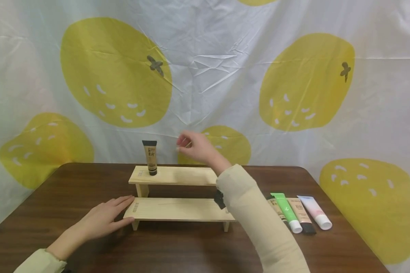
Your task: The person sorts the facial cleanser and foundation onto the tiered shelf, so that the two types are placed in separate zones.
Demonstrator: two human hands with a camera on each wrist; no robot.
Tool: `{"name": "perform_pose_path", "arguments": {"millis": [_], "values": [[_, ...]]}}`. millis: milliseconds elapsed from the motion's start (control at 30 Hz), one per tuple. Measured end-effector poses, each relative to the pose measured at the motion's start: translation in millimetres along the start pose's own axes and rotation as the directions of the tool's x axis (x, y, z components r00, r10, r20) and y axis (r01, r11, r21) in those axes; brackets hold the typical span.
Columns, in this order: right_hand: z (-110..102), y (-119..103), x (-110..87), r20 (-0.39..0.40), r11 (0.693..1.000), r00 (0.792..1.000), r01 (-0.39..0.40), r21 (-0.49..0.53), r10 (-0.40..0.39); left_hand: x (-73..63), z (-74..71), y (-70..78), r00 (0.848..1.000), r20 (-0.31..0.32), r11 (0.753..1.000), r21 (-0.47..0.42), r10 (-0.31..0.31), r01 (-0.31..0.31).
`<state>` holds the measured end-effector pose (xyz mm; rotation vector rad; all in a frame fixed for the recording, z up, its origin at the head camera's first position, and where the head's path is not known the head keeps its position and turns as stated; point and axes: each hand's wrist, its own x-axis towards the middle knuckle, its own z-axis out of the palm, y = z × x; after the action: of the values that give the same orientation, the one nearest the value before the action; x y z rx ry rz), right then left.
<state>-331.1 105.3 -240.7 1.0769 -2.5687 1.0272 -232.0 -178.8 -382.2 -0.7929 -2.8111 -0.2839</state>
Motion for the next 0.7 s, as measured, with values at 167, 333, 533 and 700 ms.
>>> {"name": "perform_pose_path", "arguments": {"millis": [167, 333, 533, 700], "values": [[-13.1, 10.6, -14.3, -0.009, 0.998, 1.000, -0.021, -0.060, 0.020, -0.6, -1.1, 1.0, 1.000, 0.007, 1.000, 0.001, -0.004, 0.004], [-25.9, 17.6, -25.5, -0.019, 0.996, 1.000, -0.011, -0.087, 0.010, -0.8, -0.7, 1.4, 1.000, 0.002, 1.000, -0.002, -0.001, 0.001], [-38.5, 23.0, -37.5, -0.035, 0.995, 0.999, -0.014, -0.103, 0.011, -1.2, 2.5, -0.3, 0.999, -0.041, 1.000, 0.002, 0.017, -0.017], [-45.4, 28.1, -47.5, -0.051, 0.995, 0.999, -0.005, -0.095, 0.000, -1.2, 3.0, -0.8, 0.999, -0.035, 1.000, 0.003, 0.017, -0.017]]}}
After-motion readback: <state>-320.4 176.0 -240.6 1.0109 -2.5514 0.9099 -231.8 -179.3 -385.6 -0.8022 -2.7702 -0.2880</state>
